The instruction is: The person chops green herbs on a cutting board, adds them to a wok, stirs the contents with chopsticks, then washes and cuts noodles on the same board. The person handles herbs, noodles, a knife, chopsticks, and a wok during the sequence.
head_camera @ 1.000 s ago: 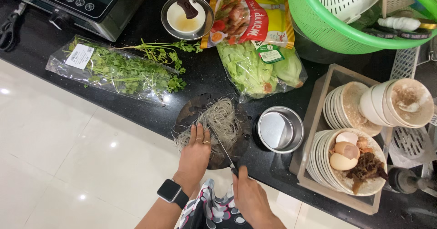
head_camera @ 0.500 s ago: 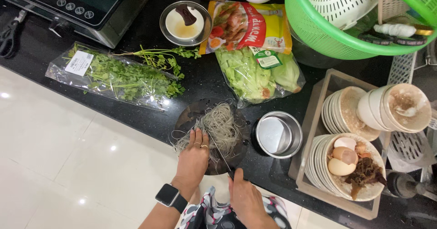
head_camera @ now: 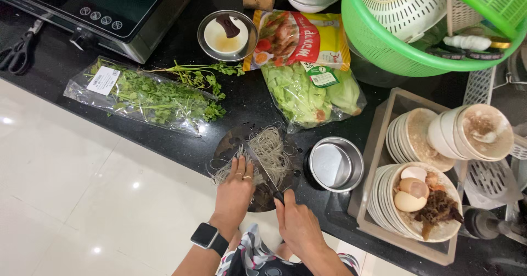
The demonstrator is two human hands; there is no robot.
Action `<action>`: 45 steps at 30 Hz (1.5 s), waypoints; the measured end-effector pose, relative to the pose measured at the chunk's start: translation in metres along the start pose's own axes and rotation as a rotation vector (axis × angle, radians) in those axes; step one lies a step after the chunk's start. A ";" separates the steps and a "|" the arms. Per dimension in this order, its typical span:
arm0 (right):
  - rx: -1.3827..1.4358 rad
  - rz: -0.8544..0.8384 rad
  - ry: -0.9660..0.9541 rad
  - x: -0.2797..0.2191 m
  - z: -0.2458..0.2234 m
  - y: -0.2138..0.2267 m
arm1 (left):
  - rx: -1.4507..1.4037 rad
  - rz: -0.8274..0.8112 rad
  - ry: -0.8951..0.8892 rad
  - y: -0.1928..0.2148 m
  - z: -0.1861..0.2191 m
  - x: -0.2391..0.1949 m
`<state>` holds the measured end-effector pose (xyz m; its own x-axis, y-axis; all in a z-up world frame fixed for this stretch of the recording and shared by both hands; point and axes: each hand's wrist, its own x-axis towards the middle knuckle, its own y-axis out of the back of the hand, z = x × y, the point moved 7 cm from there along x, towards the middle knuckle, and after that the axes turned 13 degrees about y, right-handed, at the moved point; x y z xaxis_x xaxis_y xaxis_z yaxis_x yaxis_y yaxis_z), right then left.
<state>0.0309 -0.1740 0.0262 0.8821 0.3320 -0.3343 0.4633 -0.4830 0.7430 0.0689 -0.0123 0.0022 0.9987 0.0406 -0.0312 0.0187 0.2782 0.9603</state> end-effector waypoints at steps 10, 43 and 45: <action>-0.002 0.504 0.113 -0.026 -0.003 0.044 | -0.216 -0.055 0.067 0.015 -0.003 -0.002; -0.353 -0.487 0.884 0.150 -0.076 0.060 | 0.029 -0.253 0.170 0.054 0.006 0.015; -0.459 -0.562 0.912 0.153 -0.074 0.053 | 0.047 -0.260 0.160 0.052 0.004 0.017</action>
<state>0.1844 -0.0894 0.0573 0.0873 0.9559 -0.2805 0.5301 0.1938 0.8255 0.0869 -0.0014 0.0528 0.9402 0.1252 -0.3168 0.2782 0.2547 0.9261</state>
